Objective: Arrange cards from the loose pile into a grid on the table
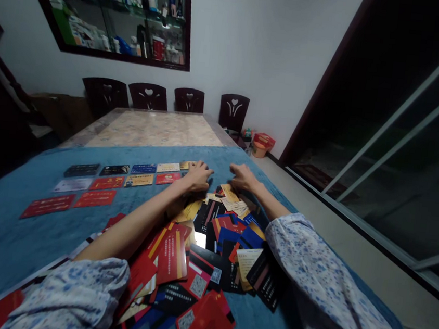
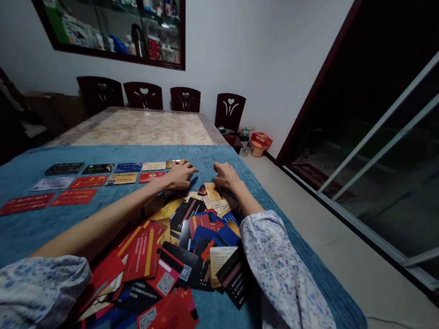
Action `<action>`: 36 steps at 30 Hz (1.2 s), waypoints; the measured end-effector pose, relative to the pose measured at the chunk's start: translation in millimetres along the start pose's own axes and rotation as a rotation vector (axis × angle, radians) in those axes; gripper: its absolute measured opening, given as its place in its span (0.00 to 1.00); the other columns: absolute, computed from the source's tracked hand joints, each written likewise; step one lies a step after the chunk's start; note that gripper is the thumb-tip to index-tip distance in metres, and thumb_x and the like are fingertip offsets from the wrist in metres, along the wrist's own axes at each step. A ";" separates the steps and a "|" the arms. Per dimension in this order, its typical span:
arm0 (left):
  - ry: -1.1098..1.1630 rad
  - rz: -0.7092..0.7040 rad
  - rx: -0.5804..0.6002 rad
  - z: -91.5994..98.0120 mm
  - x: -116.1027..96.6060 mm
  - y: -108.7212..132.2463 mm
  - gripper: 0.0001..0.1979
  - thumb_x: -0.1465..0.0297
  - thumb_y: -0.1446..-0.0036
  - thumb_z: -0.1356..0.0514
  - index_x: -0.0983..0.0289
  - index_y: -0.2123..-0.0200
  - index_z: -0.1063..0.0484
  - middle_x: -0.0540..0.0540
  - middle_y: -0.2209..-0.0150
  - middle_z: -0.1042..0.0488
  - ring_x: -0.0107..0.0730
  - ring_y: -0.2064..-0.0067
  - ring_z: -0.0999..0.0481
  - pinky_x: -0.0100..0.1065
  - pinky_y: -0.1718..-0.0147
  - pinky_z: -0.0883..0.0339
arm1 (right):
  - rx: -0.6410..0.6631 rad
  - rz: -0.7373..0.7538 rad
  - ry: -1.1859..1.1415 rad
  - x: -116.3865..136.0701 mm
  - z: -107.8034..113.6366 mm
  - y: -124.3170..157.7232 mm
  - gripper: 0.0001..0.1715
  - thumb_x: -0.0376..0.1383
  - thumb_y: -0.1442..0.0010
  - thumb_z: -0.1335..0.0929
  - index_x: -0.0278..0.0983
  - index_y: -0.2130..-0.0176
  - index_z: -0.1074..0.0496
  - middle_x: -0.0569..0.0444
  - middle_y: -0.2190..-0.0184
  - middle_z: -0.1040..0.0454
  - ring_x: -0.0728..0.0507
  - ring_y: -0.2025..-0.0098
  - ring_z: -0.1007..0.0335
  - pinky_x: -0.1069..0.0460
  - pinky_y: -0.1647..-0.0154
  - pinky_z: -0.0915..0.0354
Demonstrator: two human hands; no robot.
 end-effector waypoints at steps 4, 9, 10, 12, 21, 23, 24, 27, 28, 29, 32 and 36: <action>0.029 -0.049 0.008 2.2 -17.2 3.6 0.28 0.72 0.46 0.43 0.58 0.41 0.31 0.63 0.41 0.33 0.54 0.37 0.43 0.60 0.41 0.47 | -0.005 -0.015 -0.024 -9.7 -4.3 12.3 0.18 0.31 0.51 0.31 0.37 0.57 0.26 0.53 0.67 0.23 0.46 0.68 0.35 0.53 0.71 0.49; 0.053 -0.149 0.010 1.7 -47.3 8.5 0.23 0.70 0.44 0.43 0.57 0.44 0.29 0.61 0.40 0.33 0.54 0.36 0.44 0.60 0.41 0.48 | -0.070 0.018 -0.065 -15.1 -0.3 28.1 0.18 0.32 0.43 0.34 0.39 0.53 0.24 0.50 0.62 0.22 0.44 0.63 0.32 0.53 0.67 0.45; 0.059 -0.176 -0.003 2.4 -54.4 10.1 0.21 0.69 0.42 0.44 0.57 0.45 0.28 0.61 0.41 0.32 0.54 0.36 0.43 0.60 0.42 0.47 | -0.074 0.080 -0.074 -11.1 0.2 30.8 0.19 0.32 0.42 0.34 0.39 0.51 0.24 0.49 0.59 0.22 0.43 0.61 0.32 0.53 0.65 0.44; 0.063 -0.242 -0.015 2.4 -69.3 14.6 0.20 0.70 0.41 0.46 0.57 0.46 0.27 0.60 0.41 0.31 0.53 0.37 0.43 0.60 0.43 0.47 | -0.044 0.217 -0.089 -0.5 -1.8 36.5 0.22 0.30 0.41 0.35 0.40 0.49 0.23 0.47 0.52 0.23 0.42 0.55 0.33 0.51 0.57 0.41; 0.097 -0.363 0.028 -1.5 -97.9 31.0 0.17 0.76 0.45 0.46 0.57 0.55 0.23 0.56 0.41 0.29 0.52 0.40 0.40 0.62 0.43 0.47 | 0.124 0.279 -0.128 10.0 -14.2 52.4 0.29 0.29 0.39 0.37 0.46 0.43 0.25 0.50 0.42 0.25 0.35 0.39 0.44 0.40 0.42 0.47; 0.086 -0.354 0.028 -1.7 -95.8 31.2 0.18 0.76 0.45 0.46 0.57 0.56 0.23 0.57 0.41 0.29 0.52 0.40 0.41 0.61 0.43 0.47 | 0.110 0.271 -0.099 7.1 -14.7 53.7 0.29 0.29 0.41 0.37 0.46 0.43 0.25 0.51 0.41 0.26 0.35 0.39 0.44 0.40 0.43 0.46; 0.072 -0.347 0.024 -1.7 -94.2 31.2 0.17 0.76 0.45 0.46 0.57 0.56 0.23 0.57 0.42 0.28 0.52 0.39 0.41 0.61 0.43 0.47 | 0.099 0.267 -0.083 5.1 -15.0 53.9 0.29 0.29 0.41 0.37 0.45 0.43 0.25 0.51 0.40 0.27 0.34 0.39 0.44 0.40 0.44 0.45; 0.014 -0.328 0.003 -2.4 -88.4 31.7 0.15 0.75 0.44 0.45 0.59 0.57 0.23 0.60 0.46 0.26 0.51 0.40 0.40 0.60 0.44 0.47 | 0.073 0.258 -0.043 -1.6 -17.5 53.4 0.29 0.28 0.44 0.36 0.41 0.45 0.23 0.50 0.39 0.28 0.33 0.40 0.42 0.41 0.48 0.43; 0.000 -0.319 -0.004 -2.7 -86.3 31.9 0.14 0.74 0.44 0.46 0.60 0.58 0.22 0.61 0.48 0.25 0.51 0.41 0.39 0.60 0.45 0.46 | 0.066 0.257 -0.034 -3.8 -18.3 52.9 0.29 0.27 0.46 0.35 0.41 0.46 0.22 0.50 0.39 0.28 0.33 0.40 0.42 0.42 0.49 0.42; -0.007 -0.309 -0.013 -2.7 -84.0 32.1 0.13 0.73 0.42 0.46 0.61 0.59 0.22 0.61 0.50 0.24 0.51 0.41 0.39 0.60 0.45 0.46 | 0.058 0.259 -0.029 -5.5 -18.8 52.5 0.28 0.27 0.47 0.35 0.41 0.48 0.22 0.50 0.39 0.28 0.33 0.41 0.42 0.42 0.50 0.42; 0.008 -0.268 -0.032 -2.4 -77.1 32.0 0.14 0.71 0.38 0.49 0.62 0.62 0.22 0.63 0.52 0.24 0.50 0.43 0.37 0.59 0.46 0.45 | 0.023 0.267 -0.037 -8.8 -17.3 51.8 0.24 0.29 0.46 0.34 0.41 0.52 0.20 0.51 0.42 0.26 0.33 0.41 0.41 0.43 0.52 0.42; 0.058 -0.194 -0.053 -2.2 -68.1 30.7 0.15 0.69 0.36 0.49 0.64 0.65 0.23 0.63 0.52 0.23 0.49 0.44 0.35 0.57 0.47 0.44 | -0.003 0.311 -0.084 -7.6 -14.4 53.0 0.19 0.29 0.46 0.34 0.40 0.58 0.19 0.52 0.47 0.22 0.35 0.46 0.37 0.45 0.52 0.41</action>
Point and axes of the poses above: each hand's wrist, its own y-axis away from the middle knuckle, its own z-axis out of the back of the hand, x = y × z, the point moved 8 cm from there along -y, towards the middle knuckle
